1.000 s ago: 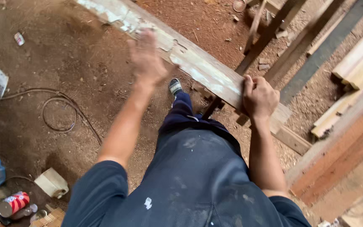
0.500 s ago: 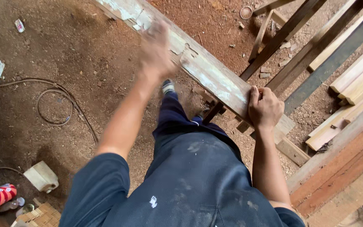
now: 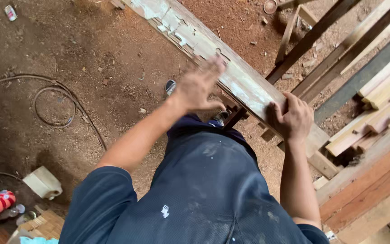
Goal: The person sands a wooden beam by hand with sandpaper, rubbing the paper vigorously across the flat surfaces and edges of the wood.
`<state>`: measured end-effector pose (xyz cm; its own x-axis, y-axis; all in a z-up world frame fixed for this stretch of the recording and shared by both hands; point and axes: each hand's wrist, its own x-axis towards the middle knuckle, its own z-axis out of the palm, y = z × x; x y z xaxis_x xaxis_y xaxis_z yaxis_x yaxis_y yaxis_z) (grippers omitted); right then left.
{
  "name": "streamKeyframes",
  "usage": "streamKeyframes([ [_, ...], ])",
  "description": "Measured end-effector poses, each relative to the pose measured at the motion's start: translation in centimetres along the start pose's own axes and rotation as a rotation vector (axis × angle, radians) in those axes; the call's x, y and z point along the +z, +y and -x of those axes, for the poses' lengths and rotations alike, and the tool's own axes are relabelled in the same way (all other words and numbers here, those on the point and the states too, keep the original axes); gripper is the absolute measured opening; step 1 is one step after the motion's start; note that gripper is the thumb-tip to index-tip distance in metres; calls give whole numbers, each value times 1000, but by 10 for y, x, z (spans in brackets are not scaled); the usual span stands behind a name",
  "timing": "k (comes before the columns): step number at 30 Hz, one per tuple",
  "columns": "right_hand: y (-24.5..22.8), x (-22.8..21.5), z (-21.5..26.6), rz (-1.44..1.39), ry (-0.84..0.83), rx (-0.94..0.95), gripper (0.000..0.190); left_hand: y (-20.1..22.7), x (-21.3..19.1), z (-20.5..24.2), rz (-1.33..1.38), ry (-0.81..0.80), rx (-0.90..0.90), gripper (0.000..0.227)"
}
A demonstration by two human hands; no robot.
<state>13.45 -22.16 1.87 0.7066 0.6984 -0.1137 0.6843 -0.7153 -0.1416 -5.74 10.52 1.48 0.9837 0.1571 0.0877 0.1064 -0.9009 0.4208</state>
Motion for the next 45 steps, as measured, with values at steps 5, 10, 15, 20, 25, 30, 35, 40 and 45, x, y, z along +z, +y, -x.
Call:
streamKeyframes([
  [5, 5, -1, 3, 51, 99, -65, 49, -14, -17, -23, -22, -303, -164, 80],
  [10, -4, -7, 2, 22, 55, 0, 51, 15, 32, -21, -80, 1, -230, 38],
  [15, -5, -6, 2, 2, 115, -27, 49, 32, 59, -16, 96, 275, -418, 52],
  [20, -4, -4, 4, 3, 106, -21, 50, 27, 45, -24, 305, 240, -705, 76],
  [25, -5, -5, 3, -28, 86, -16, 52, 36, 48, -21, 518, 299, -794, 46],
  [30, -25, -26, 3, 84, 61, -237, 103, 40, 69, -19, 375, 550, -540, 35],
  [35, -46, -44, -1, 112, -124, -204, 125, 23, 86, -14, 621, 690, -537, 73],
  [40, -29, -34, -11, -118, -257, -184, 125, -34, 85, -6, 329, 647, -490, 23],
  [45, -11, -21, -18, -260, -412, -133, 114, -80, 51, -26, 101, 882, 238, 35],
])
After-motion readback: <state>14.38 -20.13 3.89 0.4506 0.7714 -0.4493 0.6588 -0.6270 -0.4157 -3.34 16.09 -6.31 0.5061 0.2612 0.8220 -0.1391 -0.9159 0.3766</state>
